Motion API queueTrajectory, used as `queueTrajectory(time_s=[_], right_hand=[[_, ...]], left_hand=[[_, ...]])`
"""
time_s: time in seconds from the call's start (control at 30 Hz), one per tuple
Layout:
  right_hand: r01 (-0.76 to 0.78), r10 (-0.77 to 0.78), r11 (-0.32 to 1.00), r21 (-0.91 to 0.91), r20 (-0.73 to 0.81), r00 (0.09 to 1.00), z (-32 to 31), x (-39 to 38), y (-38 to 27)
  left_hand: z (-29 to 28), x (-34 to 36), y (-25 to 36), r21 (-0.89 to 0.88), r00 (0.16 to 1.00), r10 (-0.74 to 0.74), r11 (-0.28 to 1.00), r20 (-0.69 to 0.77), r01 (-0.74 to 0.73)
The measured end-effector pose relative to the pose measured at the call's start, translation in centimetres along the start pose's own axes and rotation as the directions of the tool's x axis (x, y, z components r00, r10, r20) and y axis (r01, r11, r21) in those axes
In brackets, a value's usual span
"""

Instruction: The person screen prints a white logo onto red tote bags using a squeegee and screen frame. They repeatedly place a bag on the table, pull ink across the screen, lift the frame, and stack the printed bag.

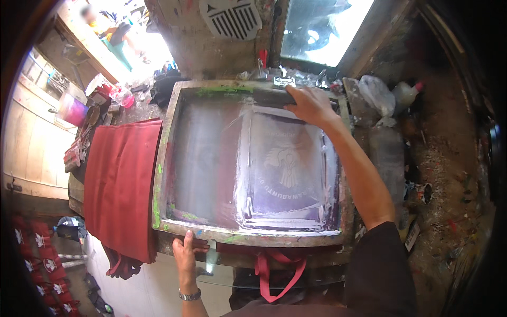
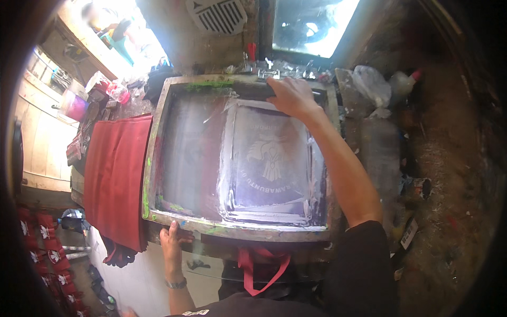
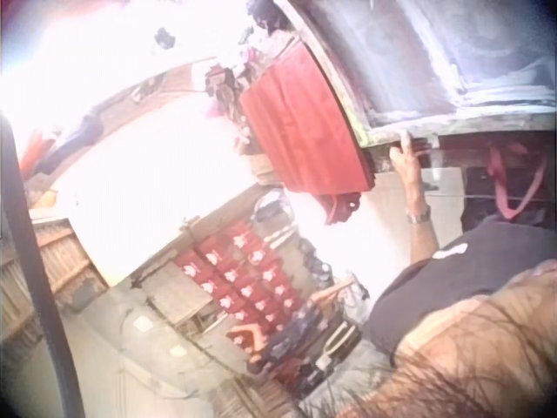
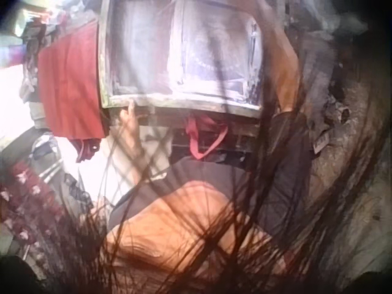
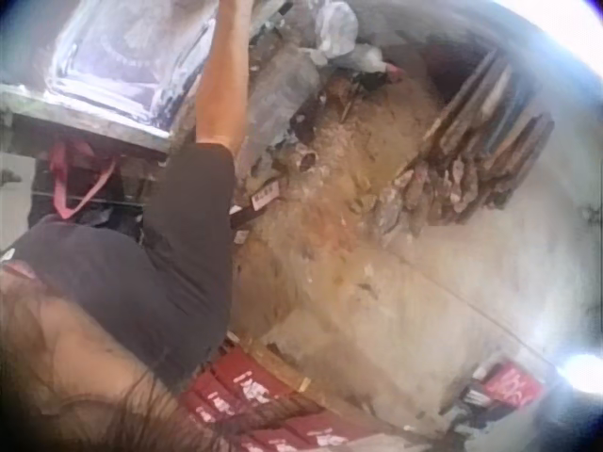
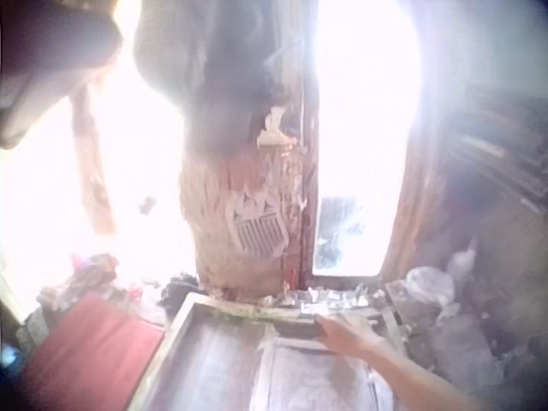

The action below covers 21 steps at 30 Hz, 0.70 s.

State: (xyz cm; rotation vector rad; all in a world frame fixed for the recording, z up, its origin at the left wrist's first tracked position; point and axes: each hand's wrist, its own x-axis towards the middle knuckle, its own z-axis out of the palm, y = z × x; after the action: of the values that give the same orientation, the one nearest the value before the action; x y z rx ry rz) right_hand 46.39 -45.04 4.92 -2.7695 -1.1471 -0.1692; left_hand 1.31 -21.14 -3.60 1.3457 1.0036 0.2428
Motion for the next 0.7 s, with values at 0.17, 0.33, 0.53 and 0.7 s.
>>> queueTrajectory(time_s=[0.17, 0.33, 0.53, 0.7], right_hand=[[-0.03, 0.017, 0.997, 0.073, 0.172, 0.985, 0.1, -6.1, -4.0], [-0.002, -0.018, 0.991, 0.132, 0.151, 0.988, -1.3, -14.2, -9.0], [-0.011, -0.036, 0.978, 0.206, 0.221, 0.975, -3.2, -22.3, -13.7], [0.013, -0.034, 0.992, 0.123, 0.167, 0.985, -2.6, -24.9, -14.9]], left_hand=[[-0.7, -0.5, -0.9, 0.028, 0.998, -0.033, 0.999, -0.054, 0.035], [-0.4, -1.1, -1.0, -0.001, 0.996, -0.001, 1.0, -0.091, 0.001], [0.1, 0.1, -1.1, 0.008, 0.994, 0.107, 0.994, -0.006, -0.107], [0.7, 1.2, -2.2, -0.086, 0.977, 0.213, 0.973, -0.022, -0.214]])
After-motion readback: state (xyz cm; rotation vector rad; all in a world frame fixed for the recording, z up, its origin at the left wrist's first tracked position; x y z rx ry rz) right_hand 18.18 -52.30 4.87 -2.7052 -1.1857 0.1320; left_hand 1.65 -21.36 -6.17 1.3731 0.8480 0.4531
